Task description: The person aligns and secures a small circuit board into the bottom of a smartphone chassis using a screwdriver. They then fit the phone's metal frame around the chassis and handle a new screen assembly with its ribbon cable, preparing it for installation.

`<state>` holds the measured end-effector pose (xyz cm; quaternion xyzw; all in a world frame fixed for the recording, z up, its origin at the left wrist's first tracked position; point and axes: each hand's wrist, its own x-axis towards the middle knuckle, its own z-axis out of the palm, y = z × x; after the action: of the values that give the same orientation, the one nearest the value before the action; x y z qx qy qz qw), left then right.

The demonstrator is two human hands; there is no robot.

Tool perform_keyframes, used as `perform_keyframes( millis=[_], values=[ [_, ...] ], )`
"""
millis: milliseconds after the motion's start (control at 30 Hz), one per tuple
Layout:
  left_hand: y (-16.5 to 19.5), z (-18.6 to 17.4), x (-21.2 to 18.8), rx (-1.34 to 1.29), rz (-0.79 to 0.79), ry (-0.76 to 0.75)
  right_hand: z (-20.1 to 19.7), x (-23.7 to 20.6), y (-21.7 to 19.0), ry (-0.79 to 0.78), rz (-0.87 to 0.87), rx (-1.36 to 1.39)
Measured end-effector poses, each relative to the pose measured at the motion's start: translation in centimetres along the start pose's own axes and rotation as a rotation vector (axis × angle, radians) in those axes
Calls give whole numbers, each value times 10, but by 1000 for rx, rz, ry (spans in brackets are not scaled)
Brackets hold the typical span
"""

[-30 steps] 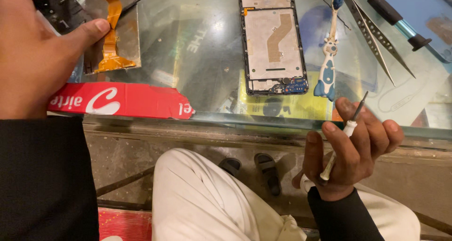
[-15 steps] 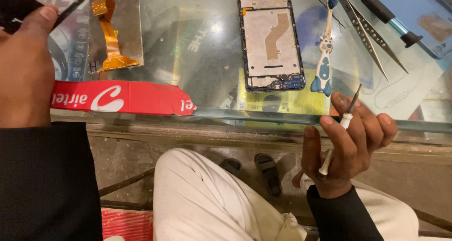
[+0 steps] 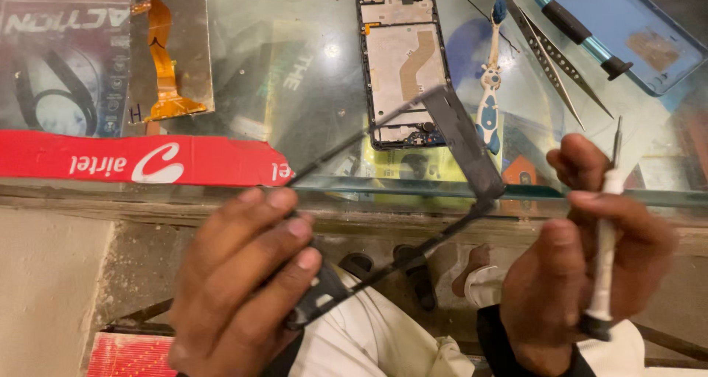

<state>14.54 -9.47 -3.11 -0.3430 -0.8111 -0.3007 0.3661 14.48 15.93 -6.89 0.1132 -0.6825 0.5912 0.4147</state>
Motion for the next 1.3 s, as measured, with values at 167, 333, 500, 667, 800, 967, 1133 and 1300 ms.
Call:
perform_keyframes(
  millis=[167, 333, 500, 667, 800, 967, 1133, 1300],
  values=[
    [27, 33, -3, 16, 66, 109, -14, 33, -20, -110, 346, 258],
    [36, 50, -11, 159, 61, 217, -26, 31, -31, -85, 602, 379],
    [28, 44, -13, 109, 66, 131, -42, 8, -33, -47, 651, 314],
    [40, 72, -15, -130, -412, 585, -40, -24, -24, 130, 580, 435],
    [84, 93, -39, -917, -929, 887, -26, -51, -27, 239, 519, 522],
    [110, 105, -49, -1293, -1139, 352, -15, -72, -30, 288, 546, 496],
    [104, 104, -30, -1251, -1081, 458, -16, -80, -23, 184, 511, 453],
    [92, 95, -16, -1196, -1328, 278, -21, -82, -18, 205, 665, 329]
  ],
)
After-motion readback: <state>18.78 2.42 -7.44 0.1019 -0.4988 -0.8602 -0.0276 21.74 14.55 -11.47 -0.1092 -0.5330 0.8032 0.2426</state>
